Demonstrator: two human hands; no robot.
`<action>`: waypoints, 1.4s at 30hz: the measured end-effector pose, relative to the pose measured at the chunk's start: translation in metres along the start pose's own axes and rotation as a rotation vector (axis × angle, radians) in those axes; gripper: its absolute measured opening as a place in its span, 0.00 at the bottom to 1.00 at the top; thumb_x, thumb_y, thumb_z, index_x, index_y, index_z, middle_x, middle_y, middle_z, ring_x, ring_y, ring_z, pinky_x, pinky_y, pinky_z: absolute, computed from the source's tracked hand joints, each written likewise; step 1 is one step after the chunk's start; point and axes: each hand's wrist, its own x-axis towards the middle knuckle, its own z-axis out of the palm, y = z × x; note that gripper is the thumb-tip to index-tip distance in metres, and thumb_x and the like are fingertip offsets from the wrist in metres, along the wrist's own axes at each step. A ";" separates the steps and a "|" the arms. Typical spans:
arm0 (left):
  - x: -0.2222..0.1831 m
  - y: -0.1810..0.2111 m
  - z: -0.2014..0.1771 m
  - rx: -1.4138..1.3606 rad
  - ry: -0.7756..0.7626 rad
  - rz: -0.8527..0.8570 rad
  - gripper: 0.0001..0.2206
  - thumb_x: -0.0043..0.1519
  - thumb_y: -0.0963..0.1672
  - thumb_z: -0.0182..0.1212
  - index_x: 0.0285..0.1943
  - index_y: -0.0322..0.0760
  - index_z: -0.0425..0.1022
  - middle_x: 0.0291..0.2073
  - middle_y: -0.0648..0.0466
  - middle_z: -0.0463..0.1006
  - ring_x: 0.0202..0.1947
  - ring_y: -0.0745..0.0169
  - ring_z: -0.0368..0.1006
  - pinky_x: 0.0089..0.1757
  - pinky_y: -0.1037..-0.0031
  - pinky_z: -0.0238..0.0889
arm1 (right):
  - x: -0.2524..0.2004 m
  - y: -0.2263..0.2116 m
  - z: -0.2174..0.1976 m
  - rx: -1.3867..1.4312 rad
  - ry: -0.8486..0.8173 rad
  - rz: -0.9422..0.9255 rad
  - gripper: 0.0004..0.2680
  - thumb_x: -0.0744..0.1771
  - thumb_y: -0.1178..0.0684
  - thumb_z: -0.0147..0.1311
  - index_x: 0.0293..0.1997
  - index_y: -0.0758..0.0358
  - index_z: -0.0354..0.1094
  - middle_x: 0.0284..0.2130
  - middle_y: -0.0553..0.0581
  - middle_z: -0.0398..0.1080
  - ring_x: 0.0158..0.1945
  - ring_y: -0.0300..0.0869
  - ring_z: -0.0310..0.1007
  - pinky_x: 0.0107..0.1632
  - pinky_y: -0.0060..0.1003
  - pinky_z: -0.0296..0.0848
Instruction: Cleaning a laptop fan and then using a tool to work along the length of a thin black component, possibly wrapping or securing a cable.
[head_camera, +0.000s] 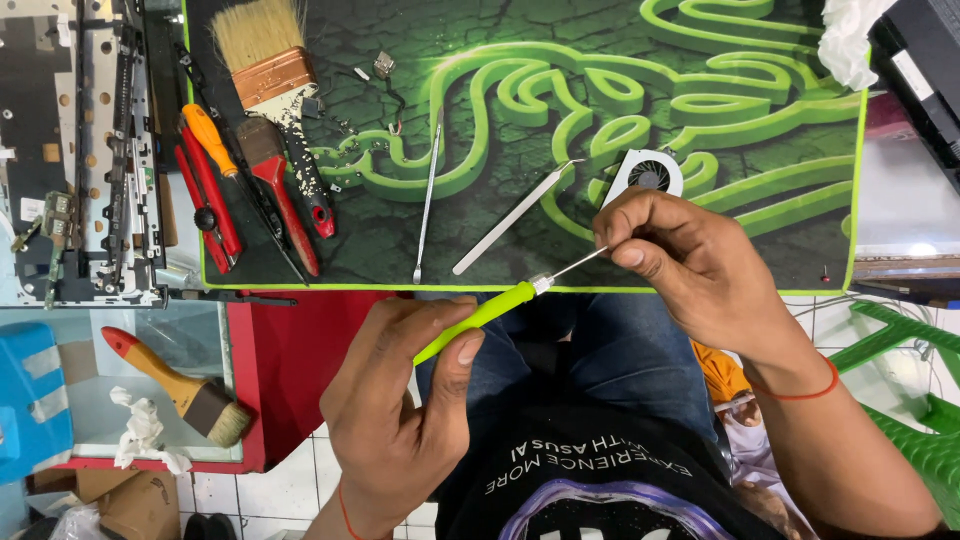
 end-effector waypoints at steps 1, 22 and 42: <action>0.003 0.004 -0.001 0.000 -0.004 0.002 0.08 0.73 0.39 0.63 0.56 0.27 0.80 0.47 0.44 0.88 0.44 0.50 0.86 0.48 0.70 0.83 | -0.002 0.002 -0.003 0.002 0.003 0.000 0.09 0.75 0.46 0.52 0.48 0.61 0.69 0.45 0.55 0.71 0.51 0.43 0.72 0.58 0.37 0.70; 0.051 0.041 -0.005 0.299 -0.296 0.395 0.05 0.74 0.35 0.69 0.57 0.24 0.83 0.44 0.38 0.73 0.36 0.45 0.68 0.41 0.59 0.71 | -0.009 0.007 -0.024 0.049 0.085 0.022 0.13 0.73 0.43 0.56 0.43 0.65 0.73 0.38 0.55 0.76 0.45 0.41 0.74 0.51 0.35 0.72; 0.098 0.002 0.053 0.452 -0.561 0.286 0.11 0.78 0.44 0.60 0.42 0.36 0.73 0.31 0.49 0.73 0.26 0.36 0.72 0.24 0.47 0.61 | 0.015 0.035 -0.038 -0.701 0.201 -0.327 0.12 0.74 0.50 0.71 0.64 0.56 0.79 0.72 0.62 0.69 0.73 0.61 0.66 0.71 0.58 0.57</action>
